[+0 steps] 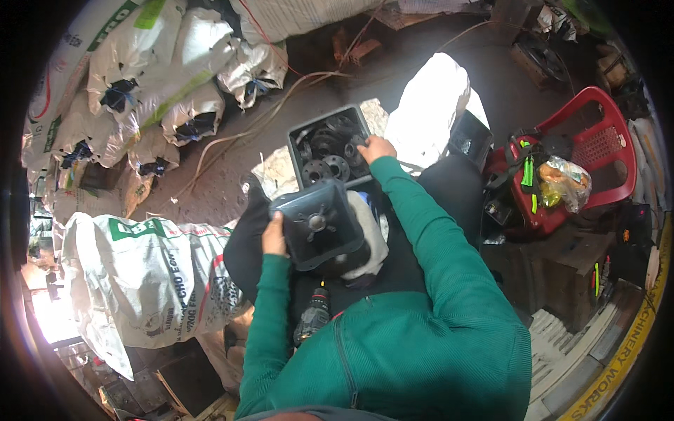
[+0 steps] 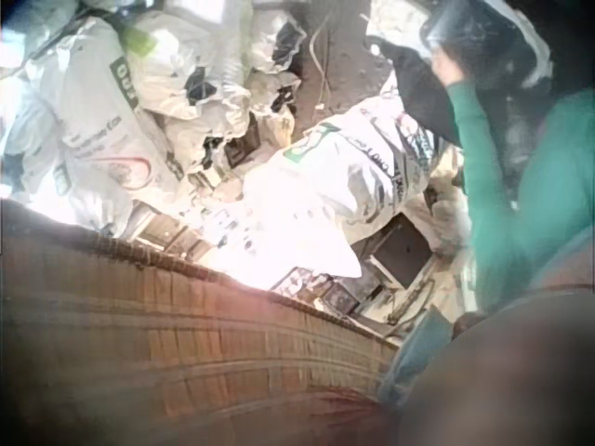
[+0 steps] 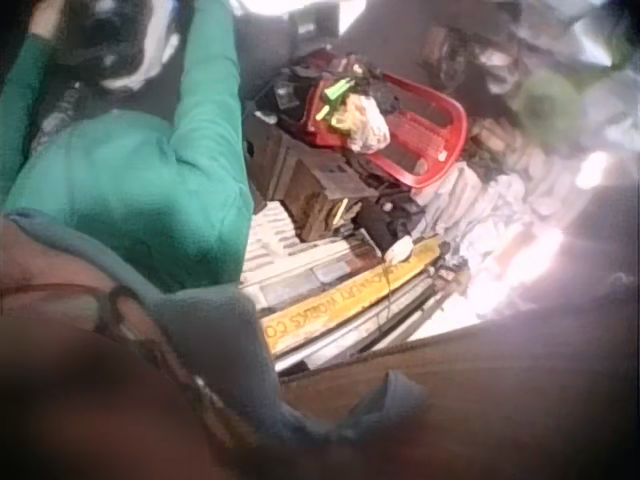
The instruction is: The person sits on the floor and uses a cordless drill to fasten screws into a black mechanical component. They repeatedly pick up the component, align it, and secure it with the drill, then place it into a container.
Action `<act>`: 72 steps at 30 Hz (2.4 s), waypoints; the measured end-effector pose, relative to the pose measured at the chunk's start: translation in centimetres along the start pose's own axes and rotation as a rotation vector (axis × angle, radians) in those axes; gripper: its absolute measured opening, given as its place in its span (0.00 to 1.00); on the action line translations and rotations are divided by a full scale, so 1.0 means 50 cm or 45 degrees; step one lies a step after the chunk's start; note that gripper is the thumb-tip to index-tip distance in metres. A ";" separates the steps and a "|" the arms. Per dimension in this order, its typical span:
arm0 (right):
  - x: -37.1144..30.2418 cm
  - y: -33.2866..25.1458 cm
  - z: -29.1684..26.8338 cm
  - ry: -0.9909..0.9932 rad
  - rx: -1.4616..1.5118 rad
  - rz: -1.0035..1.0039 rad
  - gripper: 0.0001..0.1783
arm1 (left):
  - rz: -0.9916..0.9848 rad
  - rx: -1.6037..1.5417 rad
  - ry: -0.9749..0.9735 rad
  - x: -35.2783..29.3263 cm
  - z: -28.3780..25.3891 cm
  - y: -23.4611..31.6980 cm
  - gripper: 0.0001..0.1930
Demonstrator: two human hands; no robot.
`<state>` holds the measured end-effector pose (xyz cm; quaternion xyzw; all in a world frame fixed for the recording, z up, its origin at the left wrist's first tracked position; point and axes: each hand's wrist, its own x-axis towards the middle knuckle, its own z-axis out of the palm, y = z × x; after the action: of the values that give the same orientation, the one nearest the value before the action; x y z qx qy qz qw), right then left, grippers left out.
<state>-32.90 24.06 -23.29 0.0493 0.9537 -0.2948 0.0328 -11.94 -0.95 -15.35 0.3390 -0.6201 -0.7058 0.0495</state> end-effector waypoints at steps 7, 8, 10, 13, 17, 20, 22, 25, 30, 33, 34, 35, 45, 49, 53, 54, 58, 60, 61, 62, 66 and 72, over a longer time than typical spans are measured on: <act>0.021 0.005 0.017 -0.131 0.005 0.177 0.21 | -0.022 1.077 0.255 0.022 0.004 -0.173 0.27; 0.021 0.002 0.017 -0.131 0.045 0.163 0.20 | -0.041 1.090 0.152 0.015 -0.006 -0.172 0.29; 0.019 -0.008 0.005 -0.013 0.138 0.110 0.20 | 0.154 1.241 0.164 -0.003 -0.019 -0.162 0.30; 0.008 -0.031 -0.048 -0.031 0.224 -0.029 0.19 | 0.377 1.099 0.084 -0.041 -0.036 -0.122 0.33; -0.081 -0.055 -0.118 -0.513 0.922 -0.217 0.19 | 0.183 0.532 -0.091 -0.107 -0.067 -0.040 0.28; -0.217 -0.059 -0.093 -0.971 1.034 -0.059 0.18 | 0.202 0.489 -0.313 -0.187 -0.112 0.014 0.25; -0.284 -0.060 -0.049 -1.030 0.798 0.098 0.17 | 0.099 0.454 -0.441 -0.240 -0.151 0.048 0.24; -0.313 -0.042 -0.003 -1.052 0.799 0.225 0.18 | -0.045 0.669 -0.607 -0.317 -0.207 0.094 0.24; -0.297 -0.028 0.009 -0.974 0.605 0.072 0.21 | 0.279 1.292 -0.860 -0.412 -0.217 0.110 0.37; -0.289 -0.043 0.003 -0.975 0.547 0.054 0.21 | 0.382 1.484 -0.724 -0.439 -0.199 0.078 0.41; -0.284 -0.049 -0.001 -0.968 0.508 0.038 0.20 | 0.441 1.538 -0.696 -0.444 -0.198 0.067 0.43; -0.279 -0.054 -0.004 -0.969 0.478 -0.005 0.20 | 0.417 1.575 -0.662 -0.449 -0.197 0.055 0.44; -0.261 -0.087 -0.035 -0.688 0.406 -0.330 0.19 | 0.139 1.024 -0.578 -0.410 -0.179 0.091 0.39; -0.300 -0.086 -0.108 -1.386 2.020 0.668 0.27 | -0.081 0.455 -0.475 -0.418 -0.175 0.181 0.35; -0.372 -0.103 -0.154 -1.631 2.138 0.355 0.41 | 0.102 0.700 -0.519 -0.392 -0.143 0.224 0.36; -0.381 -0.105 -0.161 -1.607 2.057 0.342 0.40 | 0.184 0.771 -0.555 -0.382 -0.134 0.227 0.36; -0.394 -0.106 -0.175 -1.576 1.856 -0.018 0.40 | 0.578 1.111 -0.697 -0.357 -0.102 0.227 0.36; -0.399 -0.106 -0.178 -1.537 1.733 -0.172 0.43 | 0.330 0.909 -0.614 -0.364 -0.094 0.227 0.33; -0.401 -0.107 -0.178 -1.452 1.618 -0.370 0.44 | 0.240 0.776 -0.584 -0.368 -0.091 0.227 0.31; -0.404 -0.108 -0.179 -1.367 1.472 -0.537 0.44 | 0.259 0.806 -0.576 -0.370 -0.089 0.228 0.30; -0.404 -0.116 -0.185 -1.286 1.239 -0.767 0.48 | 0.206 0.874 -0.624 -0.374 -0.085 0.242 0.26; -0.394 -0.127 -0.216 -1.363 1.022 -0.850 0.50 | -0.024 0.845 -0.643 -0.378 -0.083 0.267 0.24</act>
<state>-14.43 23.48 -9.05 -0.3847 0.5910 -0.5982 0.3807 0.07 1.79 4.66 0.1585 -0.8034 -0.5289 -0.2227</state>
